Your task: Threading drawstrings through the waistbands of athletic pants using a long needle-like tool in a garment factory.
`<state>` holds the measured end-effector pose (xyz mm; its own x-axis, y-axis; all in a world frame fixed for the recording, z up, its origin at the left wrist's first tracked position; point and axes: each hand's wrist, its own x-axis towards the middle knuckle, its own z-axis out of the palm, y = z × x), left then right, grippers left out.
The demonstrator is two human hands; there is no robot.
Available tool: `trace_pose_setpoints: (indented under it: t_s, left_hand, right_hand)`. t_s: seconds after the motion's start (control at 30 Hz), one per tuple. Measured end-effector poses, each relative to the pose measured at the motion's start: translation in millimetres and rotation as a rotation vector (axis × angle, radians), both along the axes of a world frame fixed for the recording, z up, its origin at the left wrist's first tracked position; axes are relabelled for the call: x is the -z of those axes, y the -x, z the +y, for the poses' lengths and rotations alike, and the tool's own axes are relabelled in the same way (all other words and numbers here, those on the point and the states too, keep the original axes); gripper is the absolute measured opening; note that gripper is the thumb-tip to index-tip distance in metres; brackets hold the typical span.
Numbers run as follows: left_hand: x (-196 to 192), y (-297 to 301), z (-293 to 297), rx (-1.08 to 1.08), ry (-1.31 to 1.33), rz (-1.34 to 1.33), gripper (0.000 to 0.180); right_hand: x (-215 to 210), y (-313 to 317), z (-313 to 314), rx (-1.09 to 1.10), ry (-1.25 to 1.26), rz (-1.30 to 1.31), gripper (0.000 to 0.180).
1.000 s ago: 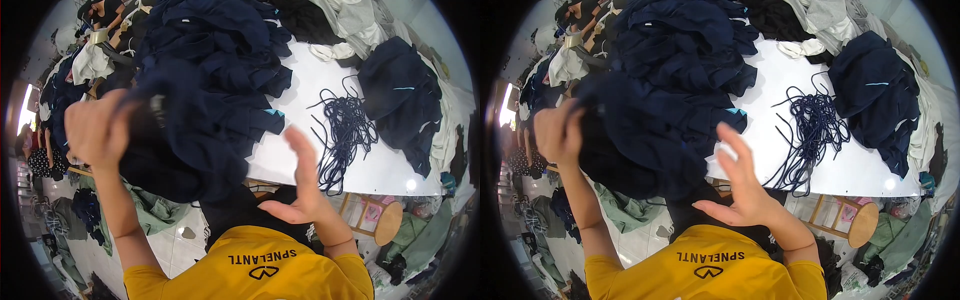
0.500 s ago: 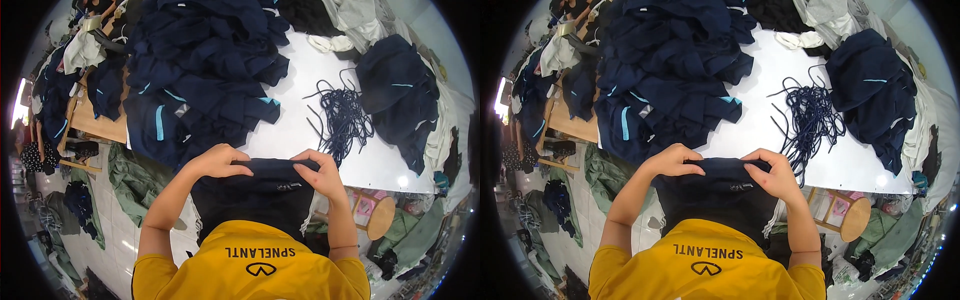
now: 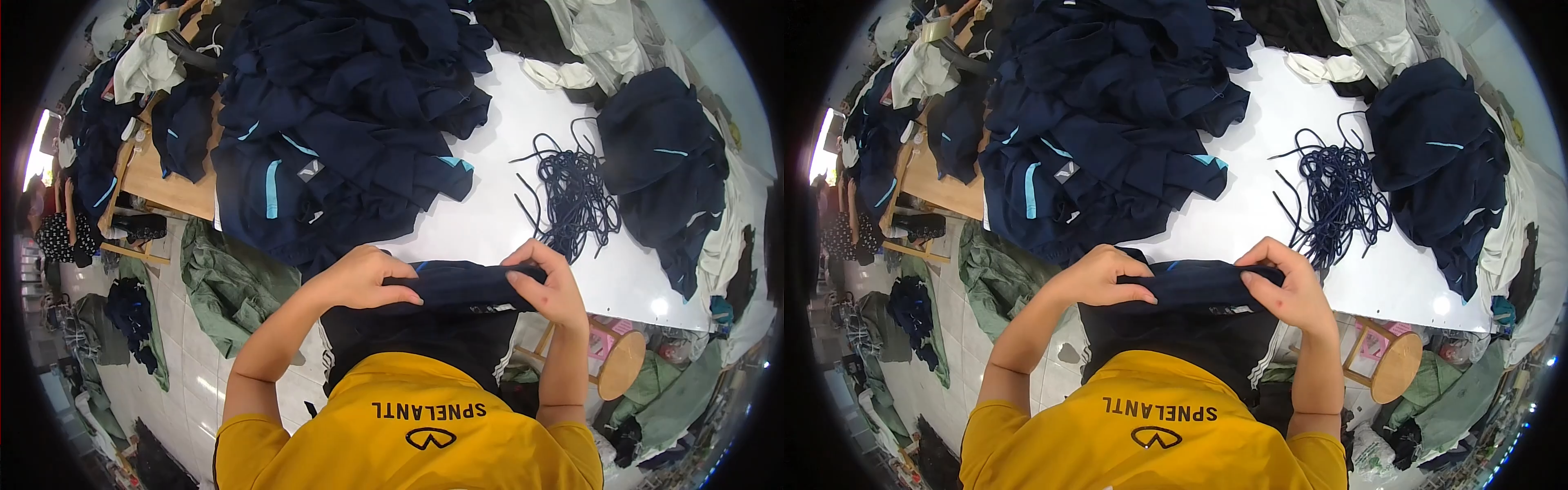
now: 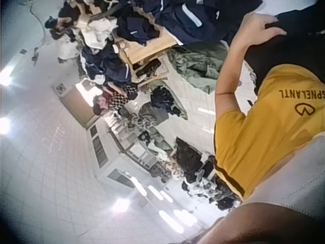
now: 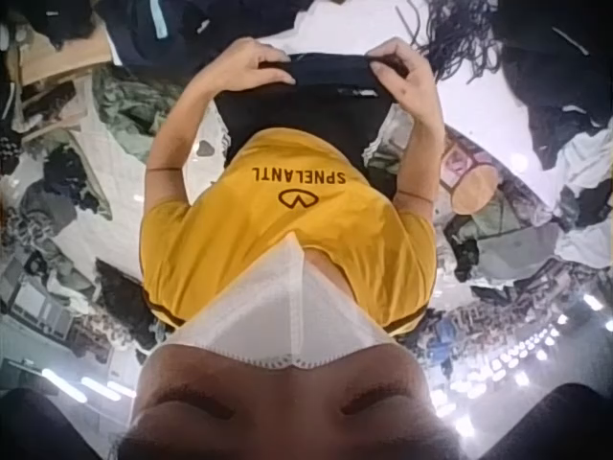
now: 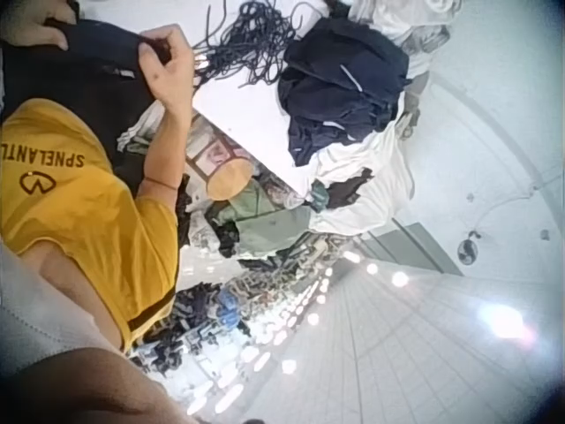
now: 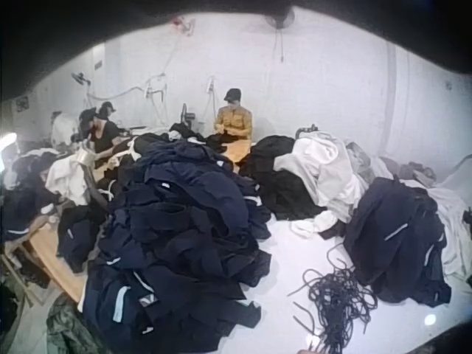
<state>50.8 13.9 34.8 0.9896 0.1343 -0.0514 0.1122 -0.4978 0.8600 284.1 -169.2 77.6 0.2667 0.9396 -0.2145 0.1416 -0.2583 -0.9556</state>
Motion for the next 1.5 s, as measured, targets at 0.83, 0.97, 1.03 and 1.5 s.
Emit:
trace_pose_setpoints:
  t_s: [0.83,0.97,1.03,1.5]
  left_hand:
    - [-16.8,9.4,-41.5,-0.382,-0.501,-0.260,0.017]
    - [-33.8,51.6,-2.8,-0.593,-1.049,-0.288,0.021]
    - [-45.3,75.1,13.6,-0.630,-1.065,-0.314,0.021]
    - [-13.8,12.4,-4.1,-0.331,-0.442,-0.094,0.029]
  right_hand:
    - [15.2,67.4,26.2,-0.242,-0.274,-0.155,0.099]
    - [32.0,33.9,22.9,-0.069,0.128,-0.660,0.109]
    - [50.0,19.1,10.2,-0.014,0.284,-0.640,0.110]
    - [11.9,37.7,43.3,-0.171,-0.282,-0.469,0.017]
